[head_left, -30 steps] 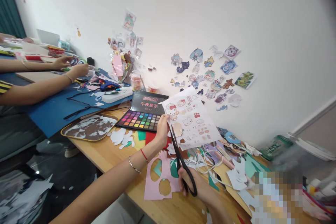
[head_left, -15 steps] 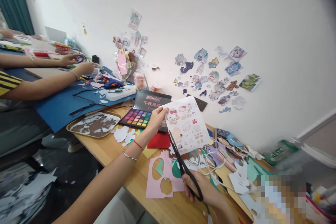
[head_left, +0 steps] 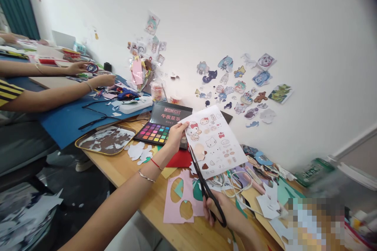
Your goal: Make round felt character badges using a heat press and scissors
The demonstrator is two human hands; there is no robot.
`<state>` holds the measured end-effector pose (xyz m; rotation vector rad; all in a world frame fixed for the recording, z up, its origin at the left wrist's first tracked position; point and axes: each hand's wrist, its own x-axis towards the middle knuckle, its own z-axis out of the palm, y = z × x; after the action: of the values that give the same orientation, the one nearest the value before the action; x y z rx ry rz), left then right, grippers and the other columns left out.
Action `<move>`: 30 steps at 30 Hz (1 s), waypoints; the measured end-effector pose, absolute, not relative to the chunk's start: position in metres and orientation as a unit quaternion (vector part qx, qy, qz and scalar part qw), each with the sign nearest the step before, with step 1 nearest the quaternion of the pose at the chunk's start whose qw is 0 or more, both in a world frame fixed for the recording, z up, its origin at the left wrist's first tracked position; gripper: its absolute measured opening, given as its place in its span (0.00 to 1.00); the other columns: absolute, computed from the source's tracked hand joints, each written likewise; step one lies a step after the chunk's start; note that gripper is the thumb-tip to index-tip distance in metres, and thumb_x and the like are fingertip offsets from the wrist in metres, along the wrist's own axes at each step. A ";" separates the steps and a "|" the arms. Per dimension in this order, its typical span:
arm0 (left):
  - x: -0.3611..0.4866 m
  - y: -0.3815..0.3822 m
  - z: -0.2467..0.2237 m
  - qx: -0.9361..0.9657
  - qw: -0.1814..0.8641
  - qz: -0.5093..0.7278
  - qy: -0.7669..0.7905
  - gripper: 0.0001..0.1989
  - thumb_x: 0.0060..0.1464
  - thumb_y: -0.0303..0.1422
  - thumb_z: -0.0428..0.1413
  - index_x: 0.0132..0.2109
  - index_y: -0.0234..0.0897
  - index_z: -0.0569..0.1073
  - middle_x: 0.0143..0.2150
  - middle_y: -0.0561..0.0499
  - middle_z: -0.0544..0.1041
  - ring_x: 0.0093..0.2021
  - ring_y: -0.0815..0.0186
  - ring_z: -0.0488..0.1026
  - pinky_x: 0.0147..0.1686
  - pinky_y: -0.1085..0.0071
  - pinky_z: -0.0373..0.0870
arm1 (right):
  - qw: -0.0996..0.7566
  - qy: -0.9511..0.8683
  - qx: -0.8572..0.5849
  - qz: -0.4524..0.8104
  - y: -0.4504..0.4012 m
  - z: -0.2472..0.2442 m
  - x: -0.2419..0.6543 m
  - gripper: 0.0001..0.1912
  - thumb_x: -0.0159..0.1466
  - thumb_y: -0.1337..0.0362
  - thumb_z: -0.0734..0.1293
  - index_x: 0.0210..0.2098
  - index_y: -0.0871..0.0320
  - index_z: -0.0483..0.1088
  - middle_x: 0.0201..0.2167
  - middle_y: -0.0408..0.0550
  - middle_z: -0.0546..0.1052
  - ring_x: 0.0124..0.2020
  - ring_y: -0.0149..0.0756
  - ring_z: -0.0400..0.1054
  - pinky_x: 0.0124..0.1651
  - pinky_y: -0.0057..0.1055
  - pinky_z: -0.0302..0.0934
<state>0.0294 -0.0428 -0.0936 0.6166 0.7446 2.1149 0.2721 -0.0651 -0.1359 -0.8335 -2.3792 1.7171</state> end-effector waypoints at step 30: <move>0.035 -0.048 -0.086 0.191 0.377 0.864 0.274 0.10 0.41 0.33 0.64 0.28 0.31 0.71 0.25 0.52 0.74 0.24 0.69 0.70 0.26 0.74 0.68 | -0.023 -0.810 -0.168 0.562 -0.074 -0.117 0.285 0.33 0.60 0.38 0.46 0.43 0.58 0.64 0.28 0.48 0.72 0.26 0.35 0.67 0.31 0.33 0.59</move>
<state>0.0348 -0.0478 -0.0863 0.4893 0.7008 2.2079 0.2848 -0.0742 -0.1173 -0.5348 -2.5817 1.7919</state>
